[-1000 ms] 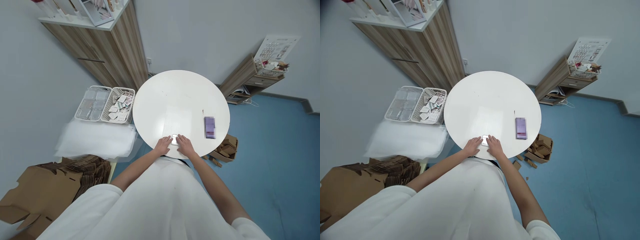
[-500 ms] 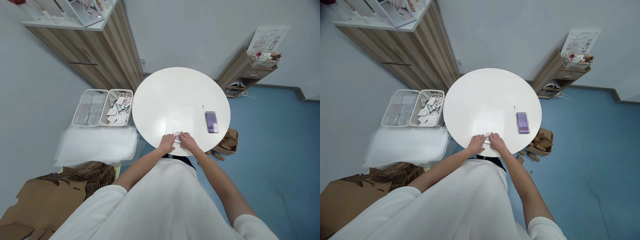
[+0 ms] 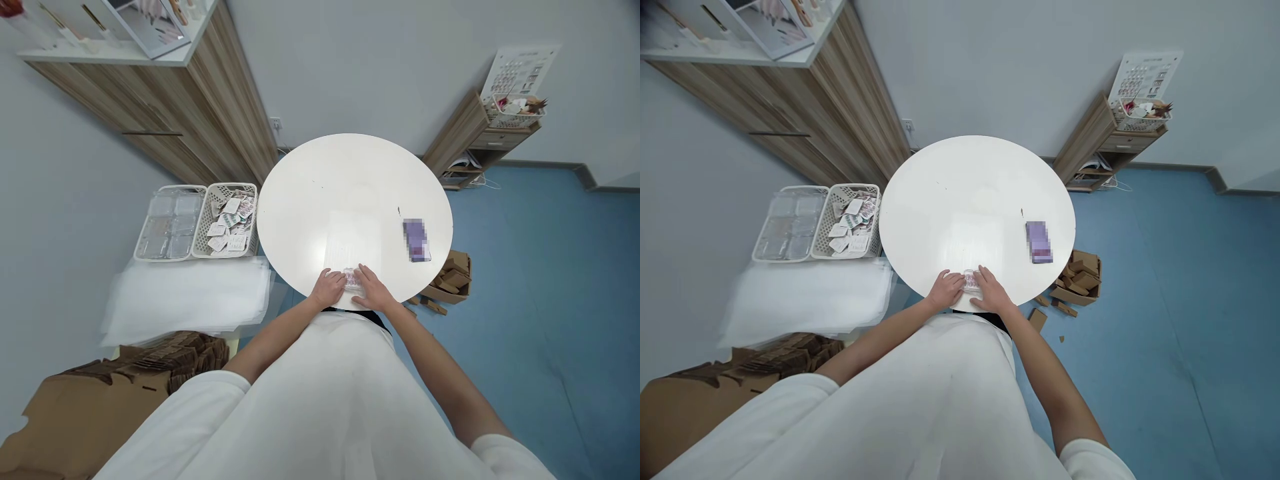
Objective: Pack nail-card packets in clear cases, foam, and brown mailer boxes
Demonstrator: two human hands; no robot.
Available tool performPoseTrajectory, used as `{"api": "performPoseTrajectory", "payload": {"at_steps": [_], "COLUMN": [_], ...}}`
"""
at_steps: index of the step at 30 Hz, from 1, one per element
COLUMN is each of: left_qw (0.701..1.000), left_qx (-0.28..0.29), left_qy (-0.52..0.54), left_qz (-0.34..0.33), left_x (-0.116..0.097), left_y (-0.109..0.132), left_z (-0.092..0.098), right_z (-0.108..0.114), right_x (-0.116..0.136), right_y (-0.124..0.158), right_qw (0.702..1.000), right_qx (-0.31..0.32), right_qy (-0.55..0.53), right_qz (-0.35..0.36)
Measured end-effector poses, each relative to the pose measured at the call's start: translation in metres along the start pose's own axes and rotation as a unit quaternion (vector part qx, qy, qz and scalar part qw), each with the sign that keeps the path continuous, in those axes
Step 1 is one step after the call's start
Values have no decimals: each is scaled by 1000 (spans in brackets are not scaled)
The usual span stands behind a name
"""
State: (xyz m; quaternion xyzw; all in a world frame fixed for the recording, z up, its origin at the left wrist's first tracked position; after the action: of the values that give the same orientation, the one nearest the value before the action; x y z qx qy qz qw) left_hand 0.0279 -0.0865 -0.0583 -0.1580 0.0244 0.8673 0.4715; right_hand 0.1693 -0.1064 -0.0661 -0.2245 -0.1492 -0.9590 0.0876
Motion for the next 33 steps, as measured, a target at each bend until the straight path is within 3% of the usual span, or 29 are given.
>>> {"api": "performPoseTrajectory", "payload": {"at_steps": [11, 15, 20, 26, 33], "left_qw": [998, 994, 989, 980, 955], "left_qx": [-17, -22, -17, 5, 58], "left_qy": [57, 106, 147, 192, 275], "left_qz": [-5, 8, 23, 48, 90], "left_x": [4, 5, 11, 26, 46], "left_y": [12, 19, 16, 1, -22], "left_z": [4, 5, 7, 14, 23], "right_z": [-11, -14, -7, 10, 22], "right_x": [-4, -2, -5, -9, -22], "right_y": [25, 30, 31, 16, -11], "right_qw": [989, 985, 978, 967, 944], "right_qx": [-105, -102, -76, -43, -54], "right_qy": [-87, -120, -146, -188, -263], "right_qz": [-61, -65, -125, -166, -190]}}
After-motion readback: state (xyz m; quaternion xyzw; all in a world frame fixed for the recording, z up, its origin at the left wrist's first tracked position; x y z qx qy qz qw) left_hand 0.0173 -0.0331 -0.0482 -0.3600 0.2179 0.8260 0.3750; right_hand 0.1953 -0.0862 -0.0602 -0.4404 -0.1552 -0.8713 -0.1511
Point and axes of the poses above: each hand's wrist, its own y-axis away from the middle knuckle, its own z-axis out of the back of the hand, x = y × z, the point moved 5 cm from there along -y, towards the middle knuckle, and after that the axes turned 11 degrees about -z, right-handed, at the moved point
